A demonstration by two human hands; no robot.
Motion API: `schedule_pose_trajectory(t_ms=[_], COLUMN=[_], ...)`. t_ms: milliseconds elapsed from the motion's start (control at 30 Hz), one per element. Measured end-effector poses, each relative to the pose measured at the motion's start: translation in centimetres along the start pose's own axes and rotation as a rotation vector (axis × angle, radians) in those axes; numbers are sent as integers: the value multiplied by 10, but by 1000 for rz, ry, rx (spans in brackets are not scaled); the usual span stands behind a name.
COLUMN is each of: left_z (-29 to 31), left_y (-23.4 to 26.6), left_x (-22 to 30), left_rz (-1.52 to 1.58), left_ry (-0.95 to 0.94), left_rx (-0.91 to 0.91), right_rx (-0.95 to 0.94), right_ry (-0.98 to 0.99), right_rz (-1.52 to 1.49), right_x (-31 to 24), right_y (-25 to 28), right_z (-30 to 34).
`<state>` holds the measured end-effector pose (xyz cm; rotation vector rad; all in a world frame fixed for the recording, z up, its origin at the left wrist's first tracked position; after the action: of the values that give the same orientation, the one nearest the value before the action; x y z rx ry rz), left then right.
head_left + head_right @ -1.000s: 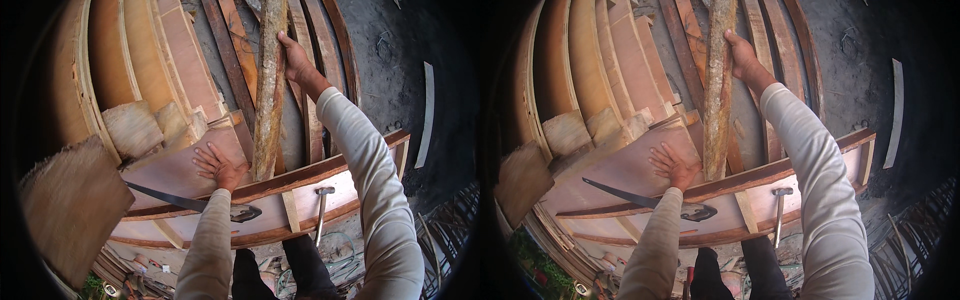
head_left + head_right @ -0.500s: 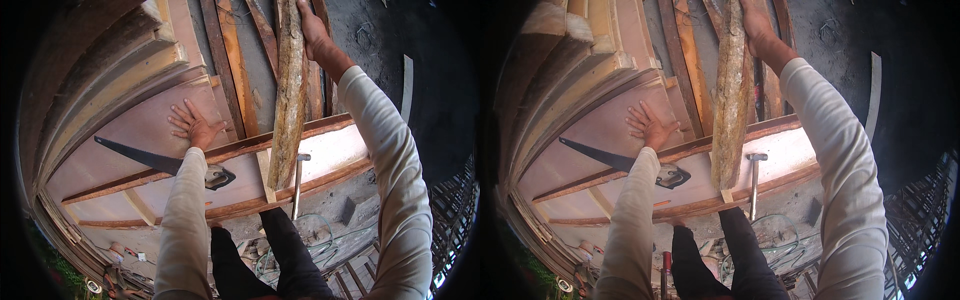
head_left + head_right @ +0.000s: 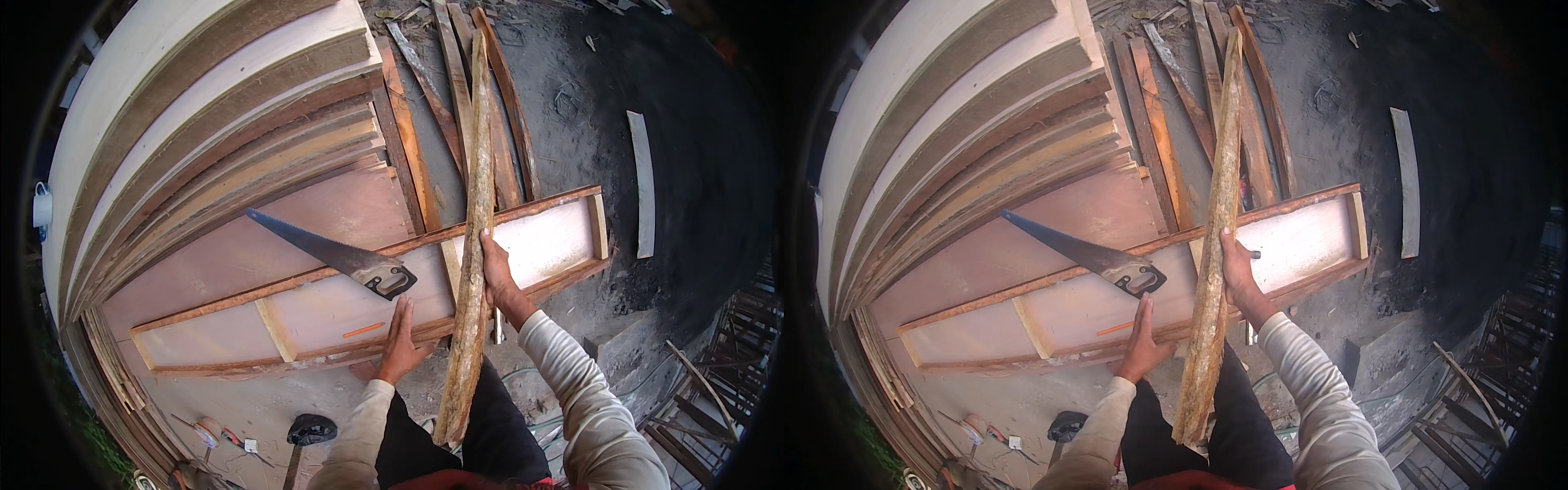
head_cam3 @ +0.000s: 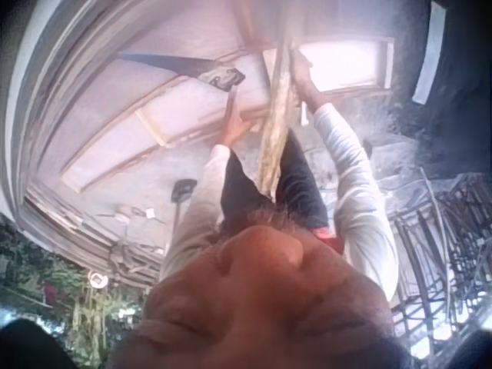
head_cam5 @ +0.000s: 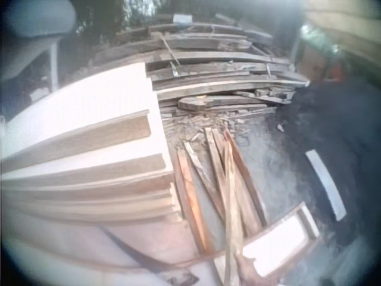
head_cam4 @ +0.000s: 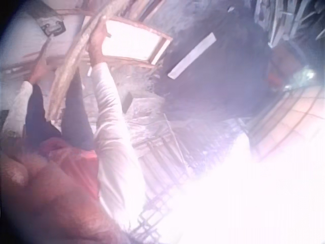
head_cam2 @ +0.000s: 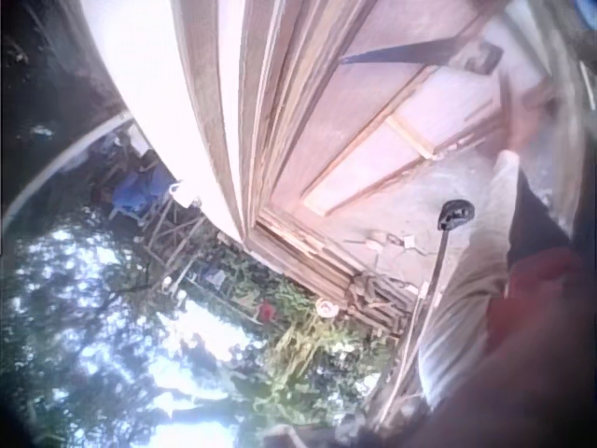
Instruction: The person constructs a wooden frame by measuring wood with a pencil, sawing a piece of wood to size, and then hammering nails into the wooden joints to secure the structure.
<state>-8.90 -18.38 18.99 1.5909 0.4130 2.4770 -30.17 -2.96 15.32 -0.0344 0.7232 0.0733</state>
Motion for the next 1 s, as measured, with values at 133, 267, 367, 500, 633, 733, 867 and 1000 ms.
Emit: schedule_pose_trajectory(t_ms=[133, 267, 367, 500, 633, 733, 867, 1000], left_z=[147, 195, 213, 231, 260, 275, 283, 281], left_y=[-26, 19, 114, 207, 250, 248, 235, 231], left_x=[-8, 57, 134, 213, 233, 228, 266, 280], left_rz=[141, 760, 335, 576, 932, 1013, 927, 798], left_ry=[-15, 95, -283, -377, -349, -334, -373, -455], left_rx=[106, 201, 501, 649, 807, 847, 765, 883], right_rx=[-37, -73, -130, -382, -578, -564, -286, -141], right_ry=[-65, -103, -112, -82, 3, -52, 178, 774], right_rz=[-129, -196, -307, -464, -310, -131, 176, 667], right_x=[36, 33, 16, -33, -44, -32, -53, -102], right_y=[-31, -75, -132, -173, -199, -188, -122, -88], right_z=[47, 106, 156, 212, 259, 297, 277, 255])
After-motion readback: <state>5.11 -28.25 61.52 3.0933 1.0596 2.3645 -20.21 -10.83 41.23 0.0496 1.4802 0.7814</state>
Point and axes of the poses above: each hand's wrist, its own z-axis away from the middle knuckle, its own y-axis out of the back of the hand, x = y × z, the point moved 8 cm from there along -z, towards the middle knuckle, and after that the axes turned 1 degree about -z, right-handed, at the moved point
